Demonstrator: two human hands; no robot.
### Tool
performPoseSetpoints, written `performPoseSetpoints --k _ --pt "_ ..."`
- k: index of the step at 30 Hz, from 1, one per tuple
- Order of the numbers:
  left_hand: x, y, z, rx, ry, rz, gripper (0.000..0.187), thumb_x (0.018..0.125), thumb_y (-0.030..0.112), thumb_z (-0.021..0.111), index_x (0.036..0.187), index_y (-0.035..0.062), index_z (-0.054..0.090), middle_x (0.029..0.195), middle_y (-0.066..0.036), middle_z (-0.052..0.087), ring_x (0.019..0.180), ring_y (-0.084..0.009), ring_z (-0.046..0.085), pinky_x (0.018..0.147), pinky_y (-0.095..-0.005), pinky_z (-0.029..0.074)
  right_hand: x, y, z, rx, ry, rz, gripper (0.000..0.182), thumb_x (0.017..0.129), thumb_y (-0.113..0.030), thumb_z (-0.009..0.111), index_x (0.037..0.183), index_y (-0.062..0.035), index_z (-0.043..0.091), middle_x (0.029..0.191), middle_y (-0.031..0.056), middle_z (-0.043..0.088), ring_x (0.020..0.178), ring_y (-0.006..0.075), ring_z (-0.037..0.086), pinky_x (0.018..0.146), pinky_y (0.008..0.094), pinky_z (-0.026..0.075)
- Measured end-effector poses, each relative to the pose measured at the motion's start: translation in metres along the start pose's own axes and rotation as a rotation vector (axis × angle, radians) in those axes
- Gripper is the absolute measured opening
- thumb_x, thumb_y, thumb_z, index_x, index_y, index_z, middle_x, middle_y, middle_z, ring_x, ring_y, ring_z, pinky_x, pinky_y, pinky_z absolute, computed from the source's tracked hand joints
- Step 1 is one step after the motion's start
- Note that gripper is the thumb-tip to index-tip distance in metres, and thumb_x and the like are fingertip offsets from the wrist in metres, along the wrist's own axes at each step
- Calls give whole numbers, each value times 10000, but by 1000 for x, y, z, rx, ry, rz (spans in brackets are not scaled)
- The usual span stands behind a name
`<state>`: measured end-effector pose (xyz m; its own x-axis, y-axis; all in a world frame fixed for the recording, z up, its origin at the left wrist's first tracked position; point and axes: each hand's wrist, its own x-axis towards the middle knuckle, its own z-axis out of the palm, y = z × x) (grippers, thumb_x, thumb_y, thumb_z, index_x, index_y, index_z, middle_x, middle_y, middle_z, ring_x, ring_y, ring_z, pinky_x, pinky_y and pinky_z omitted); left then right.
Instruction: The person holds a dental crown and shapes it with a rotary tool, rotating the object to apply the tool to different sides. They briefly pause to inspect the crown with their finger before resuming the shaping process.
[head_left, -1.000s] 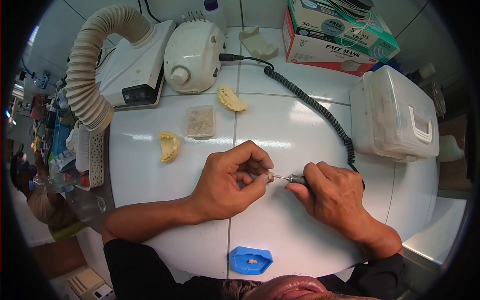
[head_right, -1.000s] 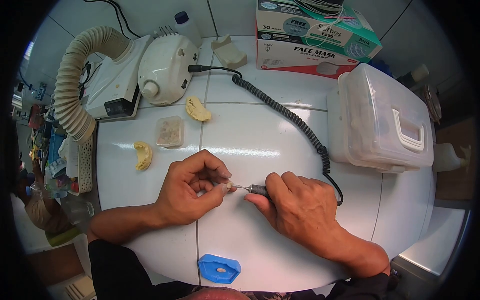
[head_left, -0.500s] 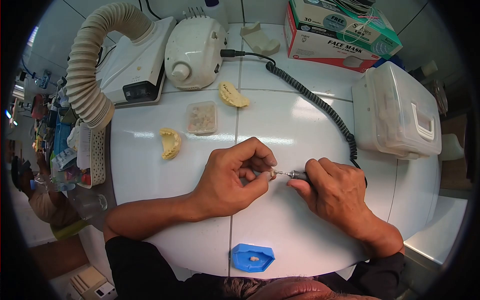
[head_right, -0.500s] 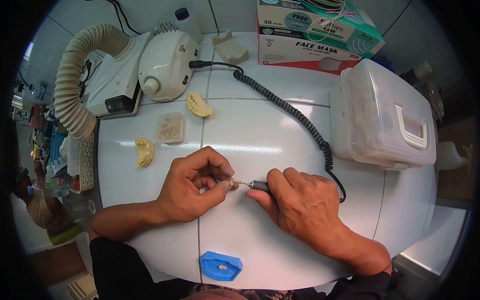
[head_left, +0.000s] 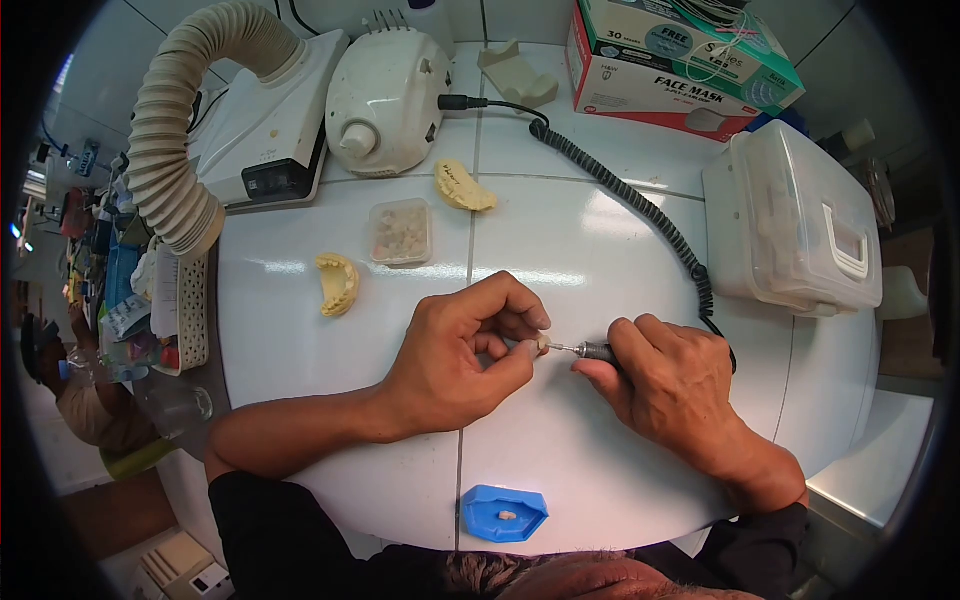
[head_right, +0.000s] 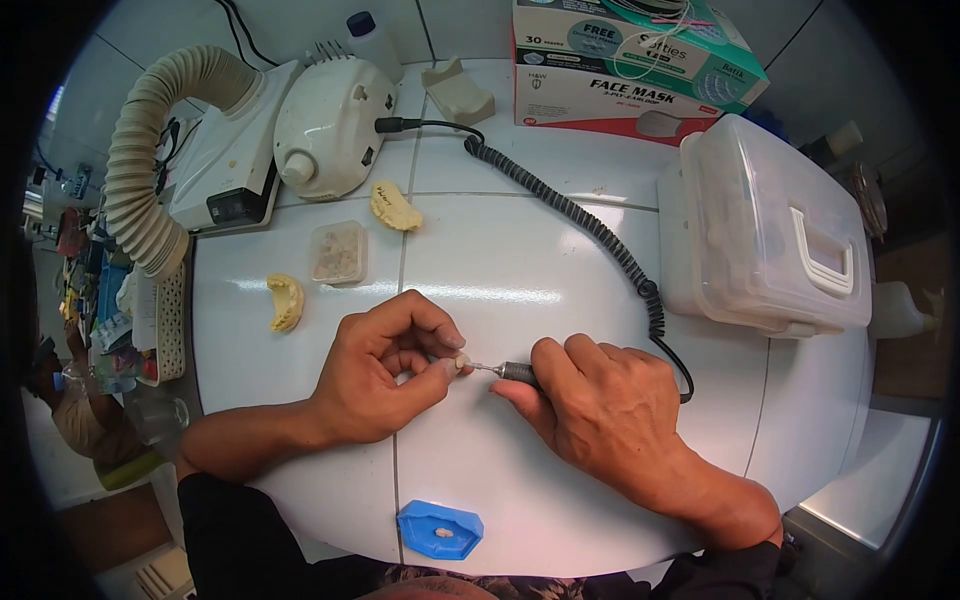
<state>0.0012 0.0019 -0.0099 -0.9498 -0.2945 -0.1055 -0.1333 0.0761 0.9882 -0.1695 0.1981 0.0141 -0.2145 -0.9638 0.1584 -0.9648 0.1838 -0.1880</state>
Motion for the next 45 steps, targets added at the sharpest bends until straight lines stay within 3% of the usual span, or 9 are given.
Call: performPoseSetpoints --k 17,26,32,35,45 --pt "0 0 1 -18 -1 0 213 978 -78 705 1173 -29 635 1116 -94 683 1040 -126 733 807 -234 610 -1 2 2 -10 18 -3 494 987 -517 809 808 -113 587 626 21 524 443 200 541 428 354 420" --pt "-2 -2 -4 59 -23 44 255 999 -95 624 1232 -71 723 1152 -115 672 1036 -158 765 798 -244 637 -6 6 5 15 67 -34 497 976 -514 815 805 -110 581 631 27 519 444 219 531 433 359 417" --pt "-3 -7 3 -47 66 65 209 965 -18 706 1165 -28 766 1063 -86 736 923 -92 714 769 -232 571 -10 6 7 1 101 -36 494 975 -516 813 810 -106 592 624 39 541 453 242 558 443 373 442" --pt "-4 -3 0 17 14 47 209 994 -34 713 1199 -57 748 1087 -90 735 972 -104 742 774 -222 604 -11 5 7 -10 107 -27 482 983 -515 805 819 -107 606 629 48 568 462 255 581 449 381 459" --pt "-3 -6 1 117 20 177 200 965 -4 761 1164 -7 778 1013 -65 764 917 -78 719 740 -216 569 -9 1 9 -37 108 -16 463 1001 -511 783 839 -104 634 655 67 615 486 281 616 464 406 488"
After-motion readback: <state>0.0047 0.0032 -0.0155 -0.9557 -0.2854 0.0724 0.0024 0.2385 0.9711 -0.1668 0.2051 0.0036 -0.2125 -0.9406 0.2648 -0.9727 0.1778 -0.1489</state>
